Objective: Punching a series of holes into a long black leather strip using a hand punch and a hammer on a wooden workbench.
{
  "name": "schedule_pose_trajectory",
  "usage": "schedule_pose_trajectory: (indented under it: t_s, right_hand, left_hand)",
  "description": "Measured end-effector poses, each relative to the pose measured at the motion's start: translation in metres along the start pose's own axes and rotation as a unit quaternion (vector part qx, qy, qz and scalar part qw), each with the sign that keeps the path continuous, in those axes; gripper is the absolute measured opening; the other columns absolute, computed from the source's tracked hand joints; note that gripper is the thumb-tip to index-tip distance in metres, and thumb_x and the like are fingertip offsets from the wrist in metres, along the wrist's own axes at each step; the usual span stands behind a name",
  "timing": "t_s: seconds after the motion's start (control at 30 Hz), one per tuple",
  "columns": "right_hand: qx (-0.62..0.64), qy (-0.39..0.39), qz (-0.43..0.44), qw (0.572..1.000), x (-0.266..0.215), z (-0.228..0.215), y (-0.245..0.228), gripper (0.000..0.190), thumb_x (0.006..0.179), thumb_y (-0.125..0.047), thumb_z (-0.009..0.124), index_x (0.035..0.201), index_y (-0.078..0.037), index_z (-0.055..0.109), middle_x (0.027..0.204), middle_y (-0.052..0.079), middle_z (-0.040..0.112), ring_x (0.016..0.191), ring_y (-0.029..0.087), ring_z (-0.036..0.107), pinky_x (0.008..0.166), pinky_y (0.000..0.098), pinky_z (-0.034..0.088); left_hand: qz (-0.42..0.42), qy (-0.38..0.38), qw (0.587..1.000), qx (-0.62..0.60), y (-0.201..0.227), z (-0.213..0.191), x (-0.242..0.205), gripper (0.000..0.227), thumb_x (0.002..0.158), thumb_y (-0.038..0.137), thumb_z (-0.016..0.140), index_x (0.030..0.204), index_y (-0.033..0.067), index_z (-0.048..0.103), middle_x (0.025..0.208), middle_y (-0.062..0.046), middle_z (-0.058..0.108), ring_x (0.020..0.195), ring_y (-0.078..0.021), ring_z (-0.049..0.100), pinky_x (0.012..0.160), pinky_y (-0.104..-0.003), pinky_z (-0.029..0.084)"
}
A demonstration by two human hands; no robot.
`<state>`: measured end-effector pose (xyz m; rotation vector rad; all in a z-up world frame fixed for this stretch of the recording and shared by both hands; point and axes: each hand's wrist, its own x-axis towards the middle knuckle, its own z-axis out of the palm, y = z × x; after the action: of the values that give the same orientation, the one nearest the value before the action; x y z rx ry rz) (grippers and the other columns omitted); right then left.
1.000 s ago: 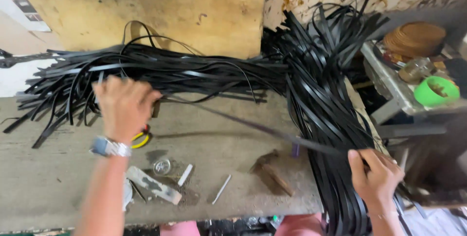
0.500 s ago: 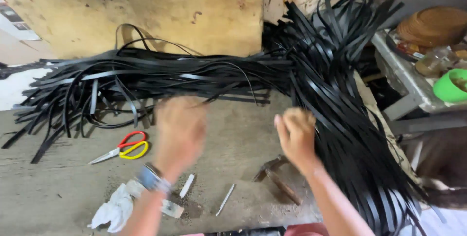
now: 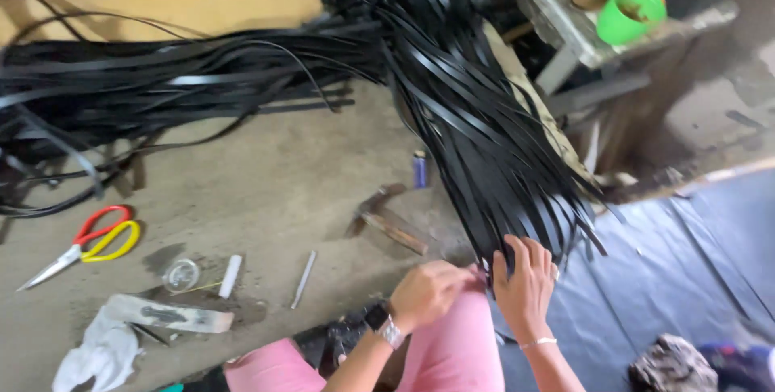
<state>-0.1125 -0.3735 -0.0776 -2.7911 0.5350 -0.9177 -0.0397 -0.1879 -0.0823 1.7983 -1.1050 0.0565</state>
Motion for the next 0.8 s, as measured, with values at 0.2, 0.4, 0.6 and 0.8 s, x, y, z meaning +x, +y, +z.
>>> schedule_pose_trajectory:
  t_s: [0.2,0.4,0.6,0.8]
  right_hand:
    - [-0.087,-0.024,0.041,0.995,-0.013,0.012,0.017,0.042,0.086,-0.032,0.075,0.124,-0.017,0.064,0.097,0.003,0.063,0.093,0.024,0.068,0.078,0.0368,0.053]
    - [-0.036,-0.073,0.12,0.989,-0.025,0.034,0.017,0.027,0.095,-0.025,0.066,0.121,-0.018,0.062,0.08,-0.001,0.064,0.085,0.023,0.067,0.082,0.0413,0.051]
    - [-0.029,-0.228,0.224,0.947,0.002,0.024,0.022,0.025,0.085,-0.045,0.066,0.099,-0.025,0.063,0.07,-0.002,0.067,0.081,0.029,0.072,0.081,0.0445,0.051]
    - [0.248,-0.15,0.148,0.946,0.022,0.017,0.021,0.02,0.074,-0.023,0.082,0.088,-0.014,0.071,0.08,0.005,0.061,0.073,0.022,0.063,0.069,0.0366,0.051]
  left_hand:
    - [-0.064,0.003,0.998,-0.023,-0.019,0.005,-0.009,0.018,0.098,0.016,0.062,0.108,0.0143,0.077,0.093,-0.01,0.076,0.09,-0.0282,0.075,0.078,-0.035,0.061]
    - [-0.066,-0.003,0.998,-0.018,-0.021,0.004,-0.01,0.017,0.099,0.018,0.063,0.108,0.0158,0.077,0.095,-0.007,0.077,0.091,-0.0258,0.075,0.079,-0.033,0.061]
    - [-0.069,0.01,0.997,-0.033,-0.01,-0.001,-0.006,0.016,0.096,0.016,0.064,0.104,0.0135,0.077,0.091,-0.01,0.076,0.089,-0.0293,0.075,0.077,-0.036,0.061]
    - [-0.115,0.082,0.988,-0.058,-0.005,0.012,-0.017,0.015,0.096,0.014,0.064,0.101,0.0149,0.079,0.091,-0.006,0.077,0.088,-0.0252,0.076,0.077,-0.031,0.061]
